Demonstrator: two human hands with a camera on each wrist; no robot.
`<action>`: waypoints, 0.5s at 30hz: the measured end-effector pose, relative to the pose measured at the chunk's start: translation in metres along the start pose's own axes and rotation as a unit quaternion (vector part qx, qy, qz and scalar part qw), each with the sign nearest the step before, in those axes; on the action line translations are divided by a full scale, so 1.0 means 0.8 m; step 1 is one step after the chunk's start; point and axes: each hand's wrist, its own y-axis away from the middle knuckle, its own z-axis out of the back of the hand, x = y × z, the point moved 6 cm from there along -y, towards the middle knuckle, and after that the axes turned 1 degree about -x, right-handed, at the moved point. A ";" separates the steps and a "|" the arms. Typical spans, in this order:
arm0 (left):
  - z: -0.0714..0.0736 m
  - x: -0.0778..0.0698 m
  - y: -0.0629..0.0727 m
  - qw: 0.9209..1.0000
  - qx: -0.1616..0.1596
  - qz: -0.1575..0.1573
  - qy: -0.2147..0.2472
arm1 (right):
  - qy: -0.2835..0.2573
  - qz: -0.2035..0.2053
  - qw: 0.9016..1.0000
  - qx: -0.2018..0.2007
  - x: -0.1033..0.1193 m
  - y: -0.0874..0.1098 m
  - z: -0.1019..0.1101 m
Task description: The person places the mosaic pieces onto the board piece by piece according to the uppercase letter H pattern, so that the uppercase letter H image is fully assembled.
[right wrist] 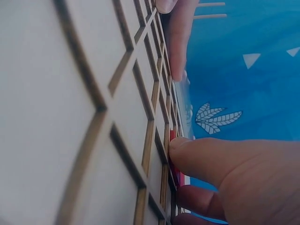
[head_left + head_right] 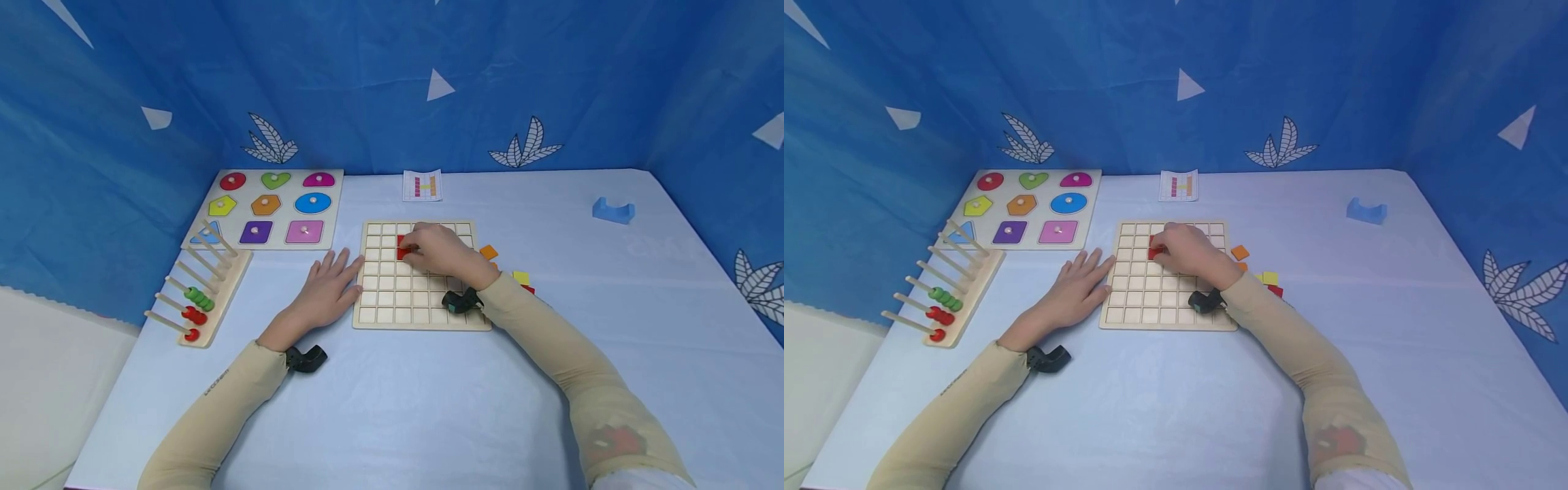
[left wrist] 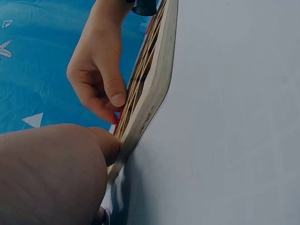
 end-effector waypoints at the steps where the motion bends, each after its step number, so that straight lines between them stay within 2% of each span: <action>1: 0.000 0.000 0.000 1.000 0.000 0.000 0.000 | 0.000 0.000 1.000 0.000 0.000 0.000 0.000; 15: 0.000 -0.001 0.002 1.000 -0.001 0.001 0.004 | -0.003 0.014 1.000 -0.007 0.004 0.002 0.000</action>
